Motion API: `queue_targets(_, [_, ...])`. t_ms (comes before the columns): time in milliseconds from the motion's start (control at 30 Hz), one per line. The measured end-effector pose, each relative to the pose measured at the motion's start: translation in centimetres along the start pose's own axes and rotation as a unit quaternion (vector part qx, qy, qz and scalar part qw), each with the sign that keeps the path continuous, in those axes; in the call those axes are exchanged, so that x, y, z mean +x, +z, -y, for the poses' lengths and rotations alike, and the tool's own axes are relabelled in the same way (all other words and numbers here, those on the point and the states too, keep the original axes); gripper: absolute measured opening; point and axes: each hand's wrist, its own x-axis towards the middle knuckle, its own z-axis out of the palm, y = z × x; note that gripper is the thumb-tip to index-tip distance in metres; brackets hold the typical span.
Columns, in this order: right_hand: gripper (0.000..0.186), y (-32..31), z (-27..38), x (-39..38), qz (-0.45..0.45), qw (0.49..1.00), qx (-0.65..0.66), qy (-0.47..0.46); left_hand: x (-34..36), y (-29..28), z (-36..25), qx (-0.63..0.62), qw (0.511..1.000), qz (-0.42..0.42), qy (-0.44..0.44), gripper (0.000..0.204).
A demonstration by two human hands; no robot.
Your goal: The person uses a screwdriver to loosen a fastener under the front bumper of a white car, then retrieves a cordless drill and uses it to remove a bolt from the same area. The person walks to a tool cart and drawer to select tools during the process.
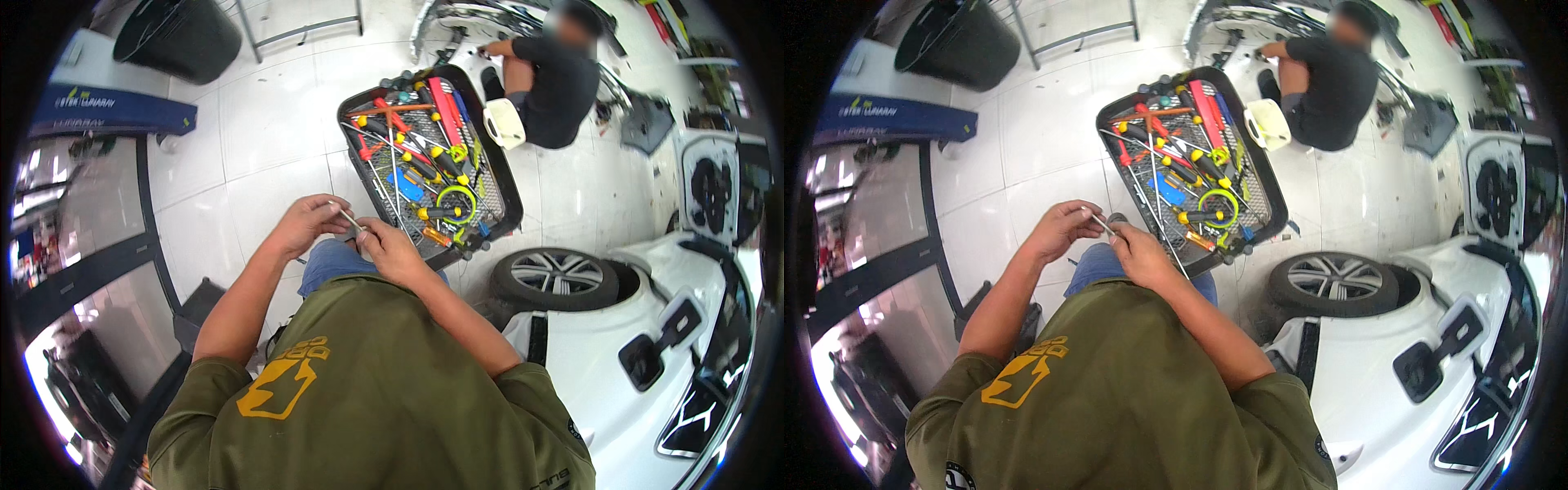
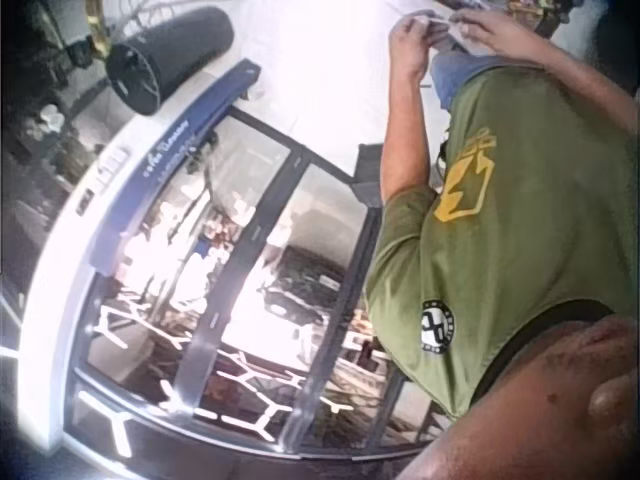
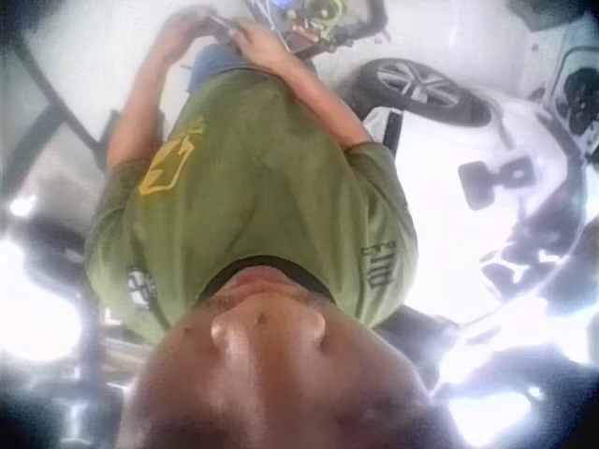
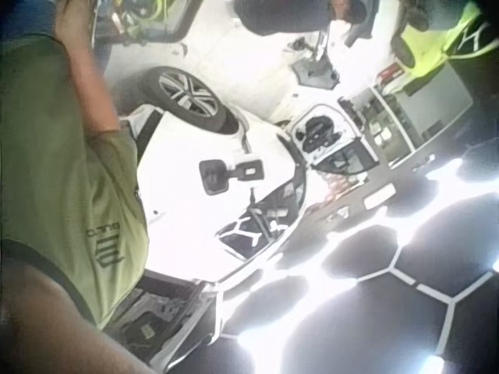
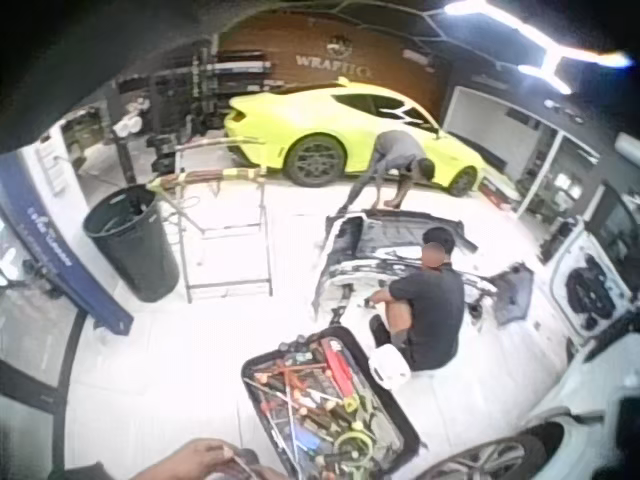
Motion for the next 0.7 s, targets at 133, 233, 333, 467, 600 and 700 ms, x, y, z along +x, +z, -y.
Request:
queue_targets(133, [0.026,-1.0,-1.4,-2.5,0.024,0.99,0.082,0.116,1.2,2.5,0.0,0.17,0.982,0.086,-0.019,0.023])
queue_targets(233, [0.026,-3.8,-2.4,-5.0,-0.025,0.988,0.108,0.108,2.8,5.3,-0.9,0.397,0.907,0.121,0.065,0.022])
queue_targets(333, [0.024,-6.3,-6.0,-7.5,-0.07,0.969,0.183,0.149,5.7,6.2,-1.5,0.657,0.707,0.134,0.227,0.023])
queue_targets(467, [0.019,-8.5,-5.6,-10.4,-0.211,0.913,0.292,0.194,9.2,6.5,-1.1,0.8,0.546,0.182,0.168,0.027])
queue_targets(600, [0.015,-7.5,-6.4,-15.0,-0.359,0.856,0.328,0.176,13.4,6.6,0.4,0.824,0.493,0.25,0.124,0.033])
queue_targets(700, [0.012,-3.9,-7.2,-19.4,-0.516,0.752,0.365,0.187,15.4,8.1,0.6,0.805,0.484,0.319,0.128,0.03])
